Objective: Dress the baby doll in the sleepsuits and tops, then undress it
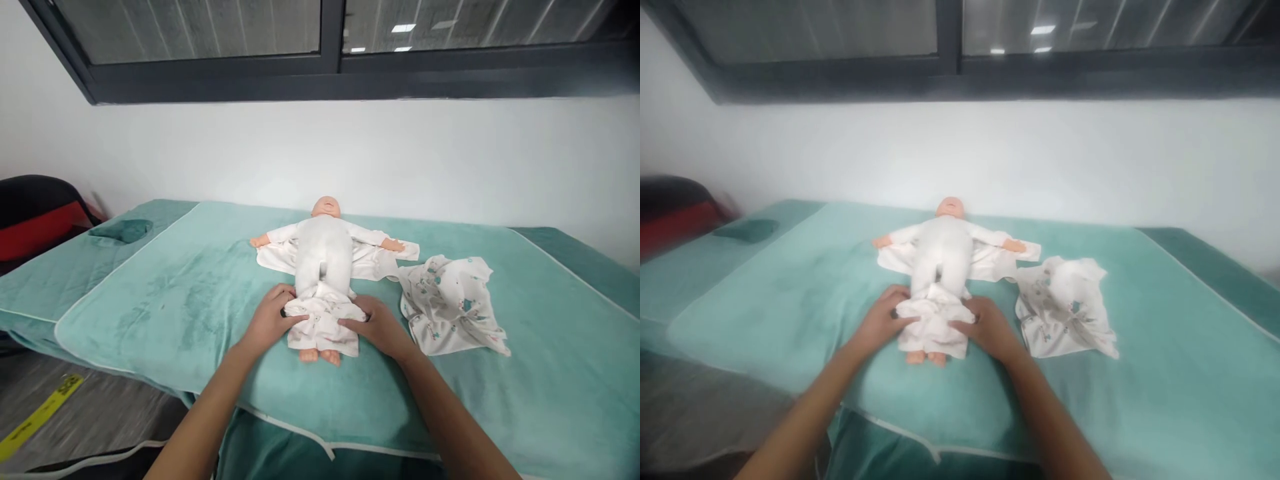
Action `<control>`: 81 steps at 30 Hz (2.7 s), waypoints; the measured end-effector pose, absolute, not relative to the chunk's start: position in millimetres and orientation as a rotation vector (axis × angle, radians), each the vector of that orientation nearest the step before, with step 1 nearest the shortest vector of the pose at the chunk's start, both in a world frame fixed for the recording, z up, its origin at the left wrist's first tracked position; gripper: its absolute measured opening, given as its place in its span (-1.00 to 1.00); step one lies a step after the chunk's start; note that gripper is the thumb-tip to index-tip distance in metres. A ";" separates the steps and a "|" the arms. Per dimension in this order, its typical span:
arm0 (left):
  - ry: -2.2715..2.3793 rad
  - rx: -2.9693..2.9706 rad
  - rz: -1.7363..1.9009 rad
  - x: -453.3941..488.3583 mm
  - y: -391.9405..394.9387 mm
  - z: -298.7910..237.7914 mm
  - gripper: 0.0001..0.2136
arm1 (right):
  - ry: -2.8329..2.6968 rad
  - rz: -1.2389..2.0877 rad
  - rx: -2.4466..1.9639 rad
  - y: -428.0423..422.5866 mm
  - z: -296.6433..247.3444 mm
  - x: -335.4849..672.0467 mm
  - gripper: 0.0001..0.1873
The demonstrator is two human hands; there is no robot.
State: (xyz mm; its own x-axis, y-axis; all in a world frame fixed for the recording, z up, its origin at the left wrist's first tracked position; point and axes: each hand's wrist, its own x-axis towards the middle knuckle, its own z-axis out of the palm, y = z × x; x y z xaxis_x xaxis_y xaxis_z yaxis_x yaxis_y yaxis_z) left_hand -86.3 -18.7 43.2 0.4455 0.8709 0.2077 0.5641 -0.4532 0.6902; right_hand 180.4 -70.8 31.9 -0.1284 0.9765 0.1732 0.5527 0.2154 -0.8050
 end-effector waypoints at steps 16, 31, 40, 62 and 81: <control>1.059 2.103 0.490 -93.4 -72.4 73.1 -0.02 | -1.810 0.635 -1.493 -120.1 16.9 156.6 0.20; 1.156 2.115 0.458 -69.5 -107.4 101.1 -0.51 | -1.718 1.279 -1.296 -137.2 75.1 167.7 -0.63; 0.677 1.877 -0.087 -105.9 -101.3 174.8 -0.39 | -2.168 1.476 -1.029 -138.4 146.4 176.4 -0.60; 1.479 1.643 0.924 -45.9 -20.4 76.7 -0.65 | -1.323 0.683 -1.321 105.6 95.0 136.5 -0.50; 1.129 1.051 0.780 -39.2 -50.9 57.8 -0.51 | -1.782 0.952 -1.584 183.4 103.4 203.3 -0.45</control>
State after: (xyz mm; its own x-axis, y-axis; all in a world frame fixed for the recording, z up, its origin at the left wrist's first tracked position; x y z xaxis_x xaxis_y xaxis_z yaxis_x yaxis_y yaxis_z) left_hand -39.2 -50.9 57.8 0.2701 0.9054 -0.3277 0.0136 0.3367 0.9415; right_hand 203.3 183.4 103.4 -0.1396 0.9892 -0.0437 0.5865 0.0470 -0.8086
